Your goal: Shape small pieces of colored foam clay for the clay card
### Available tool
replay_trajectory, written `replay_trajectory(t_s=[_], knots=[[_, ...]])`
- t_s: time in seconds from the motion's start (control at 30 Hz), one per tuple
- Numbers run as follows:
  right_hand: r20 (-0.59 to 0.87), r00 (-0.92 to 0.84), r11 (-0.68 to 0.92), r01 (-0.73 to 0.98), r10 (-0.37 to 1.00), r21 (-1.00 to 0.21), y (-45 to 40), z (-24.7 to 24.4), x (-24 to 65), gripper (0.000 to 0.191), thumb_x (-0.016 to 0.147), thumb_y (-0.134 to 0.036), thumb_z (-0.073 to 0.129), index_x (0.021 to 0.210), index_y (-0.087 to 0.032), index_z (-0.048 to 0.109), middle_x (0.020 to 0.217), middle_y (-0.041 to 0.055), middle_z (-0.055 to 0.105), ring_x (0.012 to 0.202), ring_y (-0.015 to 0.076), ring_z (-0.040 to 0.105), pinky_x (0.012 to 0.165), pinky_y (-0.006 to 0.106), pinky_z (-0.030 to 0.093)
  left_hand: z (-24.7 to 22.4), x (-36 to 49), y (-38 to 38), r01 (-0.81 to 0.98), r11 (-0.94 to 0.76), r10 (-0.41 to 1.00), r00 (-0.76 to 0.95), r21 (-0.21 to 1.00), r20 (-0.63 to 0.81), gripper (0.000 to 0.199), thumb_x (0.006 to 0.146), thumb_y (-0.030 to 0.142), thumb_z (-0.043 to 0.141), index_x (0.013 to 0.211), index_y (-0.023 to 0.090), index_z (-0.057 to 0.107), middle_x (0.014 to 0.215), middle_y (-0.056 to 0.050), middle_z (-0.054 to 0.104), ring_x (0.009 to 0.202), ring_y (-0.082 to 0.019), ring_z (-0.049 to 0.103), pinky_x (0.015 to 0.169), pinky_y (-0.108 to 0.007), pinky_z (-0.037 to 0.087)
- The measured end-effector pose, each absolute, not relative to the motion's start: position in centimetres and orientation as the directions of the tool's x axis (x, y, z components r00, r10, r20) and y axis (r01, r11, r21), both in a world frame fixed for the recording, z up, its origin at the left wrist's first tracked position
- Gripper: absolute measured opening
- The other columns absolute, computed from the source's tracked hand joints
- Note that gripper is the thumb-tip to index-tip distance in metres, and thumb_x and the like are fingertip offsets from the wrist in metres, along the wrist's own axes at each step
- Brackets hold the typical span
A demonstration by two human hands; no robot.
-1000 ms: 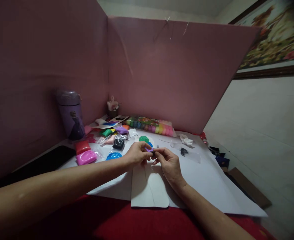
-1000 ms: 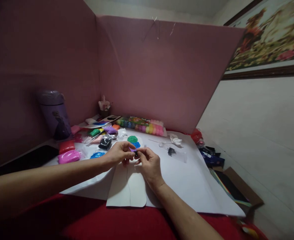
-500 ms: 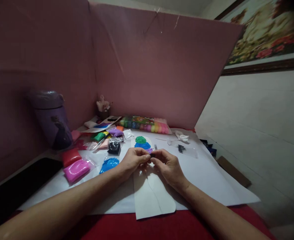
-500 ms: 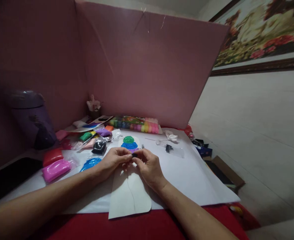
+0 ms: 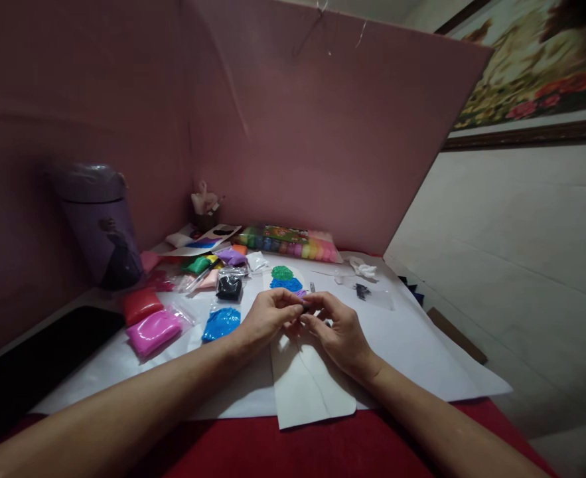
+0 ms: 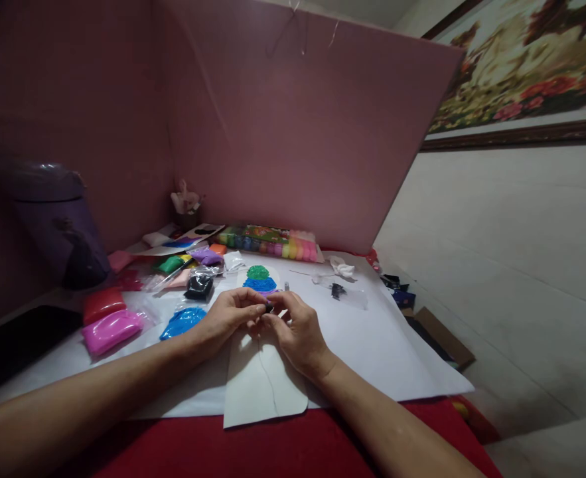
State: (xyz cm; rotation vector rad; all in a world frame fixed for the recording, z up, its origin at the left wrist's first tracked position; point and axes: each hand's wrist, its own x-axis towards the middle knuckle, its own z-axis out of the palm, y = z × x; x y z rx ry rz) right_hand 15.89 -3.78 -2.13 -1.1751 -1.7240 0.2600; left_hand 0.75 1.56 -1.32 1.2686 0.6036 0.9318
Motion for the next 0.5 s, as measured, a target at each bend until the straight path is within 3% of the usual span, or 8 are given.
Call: replay_trajectory(t_s=[0.27,0.4,0.5], knots=[[0.648,-0.064,0.556,0.582,0.759,-0.594,-3.78,-1.96,16.0,0.015,0.083,-0.013,0.06,0.095,-0.02,0.065,0.083,0.0027,0.068,0.072,0.0162,0.062,0.063,0.028,0.048,-1.36,0.66,1.32,-0.279,0.067,0.83,0.549,0.958,0.102,0.035,0.065,0.037,0.078,0.08,0.011,0.059,0.062,-0.004,0.066,0.052,-0.016,0.064,0.047,-0.027,0.052],[0.691,-0.11,0.585,0.636,0.714,-0.503,-3.81,-2.06,16.06,0.016,0.082,-0.009,0.056,0.089,-0.02,0.064,0.082,0.003,0.065,0.072,0.0163,0.059,0.066,0.029,0.048,-1.12,0.67,1.09,-0.21,0.03,0.842,0.532,0.977,0.089,0.04,0.067,0.045,0.076,0.077,0.01,0.063,0.061,-0.004,0.066,0.048,-0.013,0.061,0.045,-0.023,0.049],[0.684,-0.111,0.567,0.662,0.721,-0.49,-3.82,-2.09,16.11,0.015,0.081,-0.007,0.056,0.086,-0.019,0.063,0.079,0.0024,0.063,0.07,0.0159,0.058,0.066,0.029,0.047,-0.98,0.63,1.09,-0.177,0.011,0.851,0.519,0.984,0.084,0.036,0.064,0.041,0.079,0.074,0.01,0.064,0.054,-0.001,0.063,0.043,-0.009,0.057,0.044,-0.02,0.045]])
